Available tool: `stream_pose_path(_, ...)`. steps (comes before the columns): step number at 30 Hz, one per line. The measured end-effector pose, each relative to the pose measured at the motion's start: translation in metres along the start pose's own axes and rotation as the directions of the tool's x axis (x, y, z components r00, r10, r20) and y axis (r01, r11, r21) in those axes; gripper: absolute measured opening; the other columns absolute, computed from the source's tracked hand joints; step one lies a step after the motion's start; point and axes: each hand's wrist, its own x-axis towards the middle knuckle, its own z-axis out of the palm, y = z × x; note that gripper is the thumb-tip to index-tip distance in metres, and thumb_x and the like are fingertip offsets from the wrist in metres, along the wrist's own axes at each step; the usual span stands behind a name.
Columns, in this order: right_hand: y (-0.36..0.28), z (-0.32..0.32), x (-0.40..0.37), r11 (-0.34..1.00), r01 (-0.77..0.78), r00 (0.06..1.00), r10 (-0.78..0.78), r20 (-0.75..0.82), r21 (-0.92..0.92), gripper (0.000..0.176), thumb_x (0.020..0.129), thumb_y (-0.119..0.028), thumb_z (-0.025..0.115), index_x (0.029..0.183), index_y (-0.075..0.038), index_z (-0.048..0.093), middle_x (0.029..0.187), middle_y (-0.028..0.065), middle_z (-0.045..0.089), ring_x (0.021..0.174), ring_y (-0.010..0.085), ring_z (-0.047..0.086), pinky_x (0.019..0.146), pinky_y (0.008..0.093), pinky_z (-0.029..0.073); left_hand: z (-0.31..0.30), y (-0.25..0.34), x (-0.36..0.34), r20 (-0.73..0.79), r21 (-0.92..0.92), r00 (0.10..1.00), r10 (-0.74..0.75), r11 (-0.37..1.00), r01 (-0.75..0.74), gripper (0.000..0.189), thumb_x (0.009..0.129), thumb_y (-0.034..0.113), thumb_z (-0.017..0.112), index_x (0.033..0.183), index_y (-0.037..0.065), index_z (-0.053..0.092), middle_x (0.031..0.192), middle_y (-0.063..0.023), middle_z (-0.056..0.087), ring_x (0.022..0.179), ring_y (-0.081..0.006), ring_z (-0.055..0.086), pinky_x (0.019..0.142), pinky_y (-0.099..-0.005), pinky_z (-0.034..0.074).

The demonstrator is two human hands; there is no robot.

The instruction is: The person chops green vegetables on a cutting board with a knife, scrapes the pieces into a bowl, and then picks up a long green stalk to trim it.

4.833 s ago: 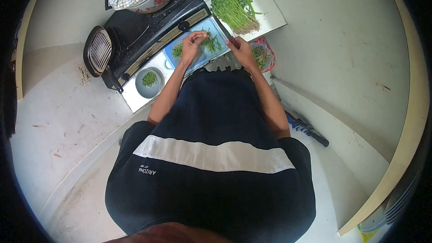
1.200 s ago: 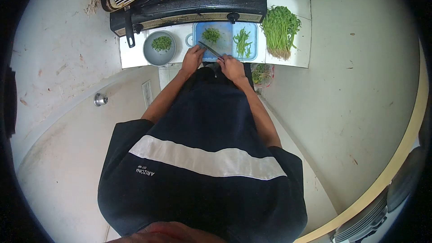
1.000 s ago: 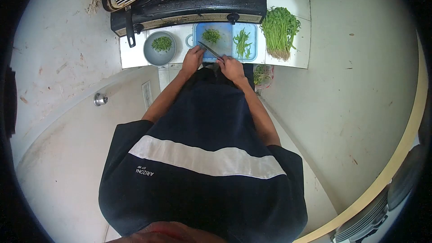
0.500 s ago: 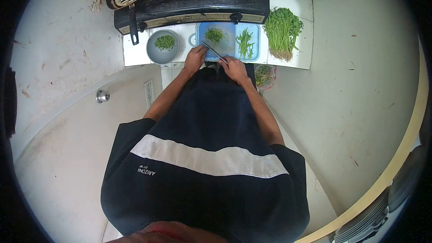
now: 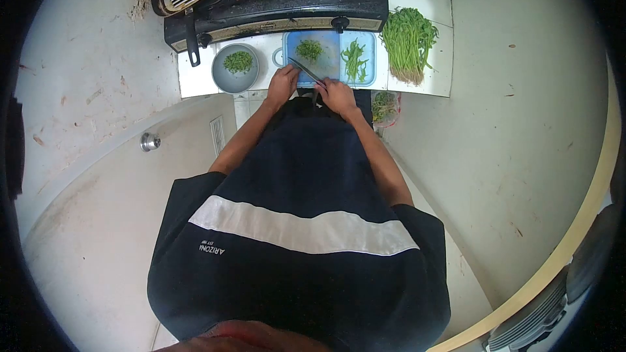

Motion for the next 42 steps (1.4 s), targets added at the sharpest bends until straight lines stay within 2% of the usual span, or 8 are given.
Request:
stream_pose_path(1, 0.001, -0.002, -0.001, 1.000, -0.023, 0.998, 0.023, 0.053, 0.001, 0.043, 0.106, -0.044, 0.057, 0.101, -0.002, 0.066, 0.084, 0.0236, 0.072, 0.081, 0.0454, 0.072, 0.073, 0.0549, 0.057, 0.000, 0.001, 0.000, -0.007, -0.003, 1.000, 0.000, 1.000, 0.000, 0.020, 0.089, 0.002, 0.065, 0.107, 0.001, 0.073, 0.097, -0.0140, 0.064, 0.088, -0.0363, 0.066, 0.084, -0.0455, 0.054)
stream_pose_path(8, 0.003, 0.005, 0.005, 0.998, -0.027, 0.999, 0.029, -0.034, 0.056, 0.043, 0.105, -0.044, 0.059, 0.096, -0.003, 0.065, 0.080, 0.0236, 0.071, 0.075, 0.0451, 0.070, 0.068, 0.0536, 0.056, -0.004, 0.003, 0.001, -0.026, -0.067, 0.999, -0.018, 0.998, 0.017, 0.018, 0.090, 0.002, 0.066, 0.107, 0.000, 0.072, 0.095, -0.0150, 0.064, 0.088, -0.0364, 0.067, 0.081, -0.0456, 0.054)
stream_pose_path(16, 0.003, 0.004, 0.001, 0.996, 0.026, 0.998, -0.030, 0.047, 0.081, 0.044, 0.106, -0.046, 0.058, 0.098, -0.003, 0.066, 0.078, 0.0238, 0.070, 0.074, 0.0454, 0.070, 0.068, 0.0539, 0.055, -0.003, -0.001, 0.002, 0.019, -0.016, 1.000, 0.003, 1.000, -0.003, 0.019, 0.089, 0.002, 0.067, 0.107, 0.001, 0.072, 0.097, -0.0155, 0.066, 0.085, -0.0395, 0.066, 0.079, -0.0479, 0.055)
stream_pose_path(23, -0.002, 0.009, 0.006, 0.999, 0.014, 0.999, -0.015, 0.036, 0.041, 0.044, 0.105, -0.046, 0.058, 0.098, -0.003, 0.066, 0.077, 0.0240, 0.070, 0.075, 0.0460, 0.070, 0.069, 0.0542, 0.055, -0.007, 0.002, 0.005, 0.029, -0.023, 0.999, 0.017, 1.000, -0.016, 0.019, 0.088, 0.001, 0.067, 0.106, 0.001, 0.072, 0.097, -0.0159, 0.066, 0.083, -0.0411, 0.065, 0.077, -0.0484, 0.055)
stream_pose_path(25, -0.006, 0.012, 0.011, 0.997, 0.063, 0.997, -0.062, -0.036, 0.034, 0.043, 0.105, -0.046, 0.059, 0.098, -0.004, 0.067, 0.077, 0.0241, 0.070, 0.074, 0.0460, 0.070, 0.068, 0.0546, 0.056, -0.004, 0.001, 0.004, 0.022, -0.022, 1.000, 0.005, 1.000, -0.005, 0.018, 0.088, 0.001, 0.067, 0.106, 0.001, 0.072, 0.097, -0.0160, 0.066, 0.083, -0.0411, 0.065, 0.076, -0.0486, 0.055)
stream_pose_path(32, 0.008, 0.015, 0.006, 0.998, 0.056, 0.997, -0.055, -0.058, 0.018, 0.042, 0.105, -0.045, 0.059, 0.097, -0.004, 0.067, 0.075, 0.0240, 0.070, 0.071, 0.0469, 0.069, 0.066, 0.0554, 0.056, -0.007, 0.004, 0.005, 0.007, -0.062, 0.999, -0.040, 0.997, 0.040, 0.015, 0.091, 0.002, 0.067, 0.105, 0.001, 0.071, 0.095, -0.0172, 0.066, 0.084, -0.0424, 0.067, 0.077, -0.0504, 0.055)
stream_pose_path(38, 0.011, 0.010, 0.007, 0.999, -0.014, 1.000, 0.014, -0.009, 0.043, 0.042, 0.105, -0.045, 0.060, 0.097, -0.004, 0.067, 0.074, 0.0240, 0.069, 0.071, 0.0464, 0.069, 0.066, 0.0549, 0.055, -0.007, 0.005, 0.005, 0.007, -0.100, 0.998, -0.070, 0.993, 0.070, 0.015, 0.093, 0.003, 0.067, 0.107, 0.001, 0.071, 0.097, -0.0183, 0.068, 0.088, -0.0427, 0.068, 0.079, -0.0491, 0.056)
stream_pose_path(42, 0.006, 0.008, 0.004, 0.997, 0.005, 0.999, -0.009, 0.049, 0.081, 0.046, 0.105, -0.048, 0.056, 0.102, -0.003, 0.069, 0.081, 0.0255, 0.071, 0.078, 0.0462, 0.071, 0.072, 0.0559, 0.056, -0.007, 0.004, 0.005, 0.023, -0.071, 0.998, -0.067, 0.995, 0.068, 0.015, 0.093, 0.003, 0.067, 0.107, 0.001, 0.071, 0.098, -0.0187, 0.068, 0.088, -0.0425, 0.068, 0.079, -0.0491, 0.056)
